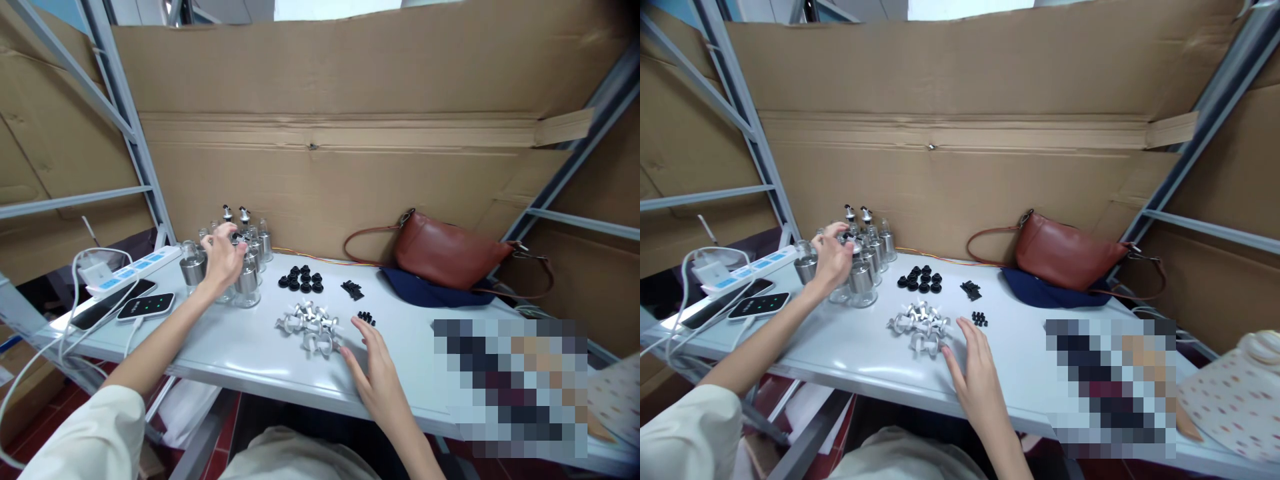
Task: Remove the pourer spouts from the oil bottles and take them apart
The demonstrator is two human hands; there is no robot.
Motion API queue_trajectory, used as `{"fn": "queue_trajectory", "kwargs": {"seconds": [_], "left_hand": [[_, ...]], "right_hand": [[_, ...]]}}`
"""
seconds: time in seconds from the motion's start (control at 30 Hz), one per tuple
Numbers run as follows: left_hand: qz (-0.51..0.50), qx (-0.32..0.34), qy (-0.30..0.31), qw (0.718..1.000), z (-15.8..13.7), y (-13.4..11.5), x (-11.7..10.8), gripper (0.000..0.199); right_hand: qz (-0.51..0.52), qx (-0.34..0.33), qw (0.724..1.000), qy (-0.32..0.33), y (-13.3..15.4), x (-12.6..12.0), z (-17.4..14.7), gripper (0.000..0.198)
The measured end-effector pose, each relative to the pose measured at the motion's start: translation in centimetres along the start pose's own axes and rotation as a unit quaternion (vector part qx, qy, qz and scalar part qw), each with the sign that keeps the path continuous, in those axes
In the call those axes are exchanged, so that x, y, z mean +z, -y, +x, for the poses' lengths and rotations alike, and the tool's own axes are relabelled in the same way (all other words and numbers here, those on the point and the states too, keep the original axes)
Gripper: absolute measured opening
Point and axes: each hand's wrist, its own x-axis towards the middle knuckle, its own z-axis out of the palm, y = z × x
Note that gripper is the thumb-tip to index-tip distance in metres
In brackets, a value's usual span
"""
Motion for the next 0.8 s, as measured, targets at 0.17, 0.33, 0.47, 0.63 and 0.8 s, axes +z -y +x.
{"fn": "queue_trajectory", "kwargs": {"seconds": [0.17, 0.33, 0.47, 0.63, 0.8], "left_hand": [[0.034, -0.134, 0.110, 0.984, 7.7, 2.3, -0.4, 0.032], [0.070, -0.169, 0.255, 0.949, 14.1, 5.2, 3.6, 0.031], [0.094, -0.187, 0.352, 0.912, 14.3, 6.6, 6.4, 0.028], [0.107, -0.200, 0.361, 0.905, 12.9, 7.3, 7.9, 0.031], [0.069, -0.198, 0.289, 0.934, 13.4, 6.9, 6.9, 0.029]], "right_hand": [[-0.007, 0.000, 1.000, -0.004, -0.3, 0.2, -0.2, 0.041], [-0.025, -0.021, 0.999, -0.040, -0.2, -0.2, 0.0, 0.040], [-0.054, -0.100, 0.989, -0.093, -0.1, -0.2, -0.8, 0.039], [-0.071, -0.308, 0.947, -0.062, 1.5, 3.2, -2.5, 0.037], [-0.094, -0.416, 0.904, -0.025, 4.6, 7.9, -2.4, 0.028]]}}
